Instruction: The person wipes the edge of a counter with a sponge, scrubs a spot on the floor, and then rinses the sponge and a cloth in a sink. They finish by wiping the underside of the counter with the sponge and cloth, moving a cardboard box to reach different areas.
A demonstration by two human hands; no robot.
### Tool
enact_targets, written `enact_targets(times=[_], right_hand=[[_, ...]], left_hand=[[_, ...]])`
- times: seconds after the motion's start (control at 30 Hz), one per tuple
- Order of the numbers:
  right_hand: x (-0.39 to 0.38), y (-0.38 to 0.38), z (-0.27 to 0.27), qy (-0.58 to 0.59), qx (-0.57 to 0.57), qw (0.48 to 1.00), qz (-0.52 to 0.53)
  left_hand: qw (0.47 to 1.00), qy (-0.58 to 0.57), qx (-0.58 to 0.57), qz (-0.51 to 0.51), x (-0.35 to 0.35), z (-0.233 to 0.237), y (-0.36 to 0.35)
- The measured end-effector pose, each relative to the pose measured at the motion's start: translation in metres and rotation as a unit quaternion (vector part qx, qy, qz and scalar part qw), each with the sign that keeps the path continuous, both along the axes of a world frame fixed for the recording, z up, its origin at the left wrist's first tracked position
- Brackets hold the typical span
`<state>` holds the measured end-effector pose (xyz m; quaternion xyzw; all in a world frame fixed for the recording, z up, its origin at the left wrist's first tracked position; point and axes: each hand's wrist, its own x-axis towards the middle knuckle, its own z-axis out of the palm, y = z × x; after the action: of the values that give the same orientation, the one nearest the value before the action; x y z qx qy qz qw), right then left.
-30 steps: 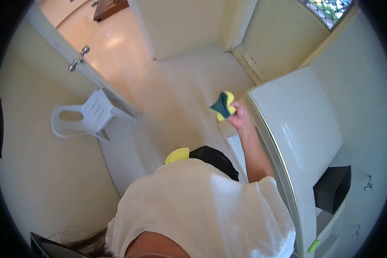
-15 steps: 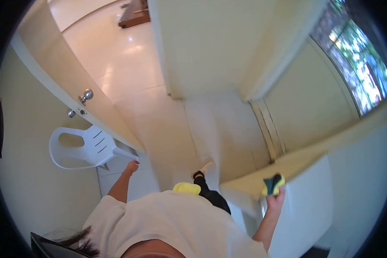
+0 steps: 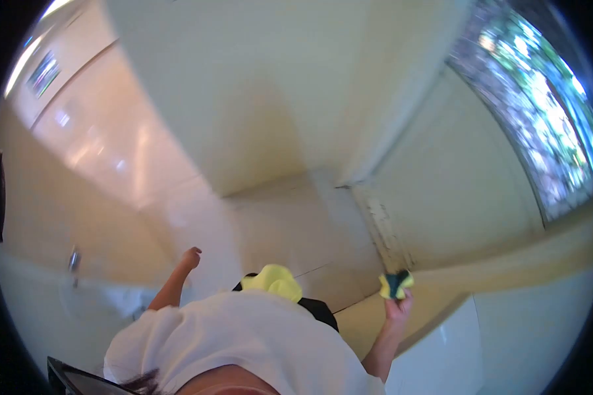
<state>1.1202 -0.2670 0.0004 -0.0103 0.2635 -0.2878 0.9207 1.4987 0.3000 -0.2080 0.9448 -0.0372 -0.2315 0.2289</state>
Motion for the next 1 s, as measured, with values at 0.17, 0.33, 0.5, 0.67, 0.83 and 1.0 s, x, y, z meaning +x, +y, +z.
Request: enact_targets(times=[0.17,0.33,0.5,0.67,0.83,1.0], right_hand=[[0.056,-0.029,0.009,0.018,-0.038,0.998,-0.050],[0.121,-0.101,0.007,0.013,-0.063,0.995,-0.071],[0.175,-0.165,0.051,0.067,-0.092,0.984,-0.134],[0.198,-0.202,0.049,0.016,-0.113,0.979,-0.169],[0.196,-0.239,0.024,0.047,-0.067,0.980,-0.183],[0.187,-0.313,-0.019,0.061,0.000,0.980,-0.188]], left_hand=[[0.941,-0.126,-0.196,-0.246,0.101,0.084,-0.222],[0.771,-0.200,-0.394,-0.460,0.168,0.194,-0.501],[0.649,-0.217,-0.492,-0.538,0.172,0.340,-0.734],[0.574,-0.350,-0.554,-0.492,0.164,0.415,-0.863],[0.563,-0.390,-0.557,-0.469,0.159,0.433,-0.978],[0.503,-0.466,-0.603,-0.408,0.154,0.397,-1.036]])
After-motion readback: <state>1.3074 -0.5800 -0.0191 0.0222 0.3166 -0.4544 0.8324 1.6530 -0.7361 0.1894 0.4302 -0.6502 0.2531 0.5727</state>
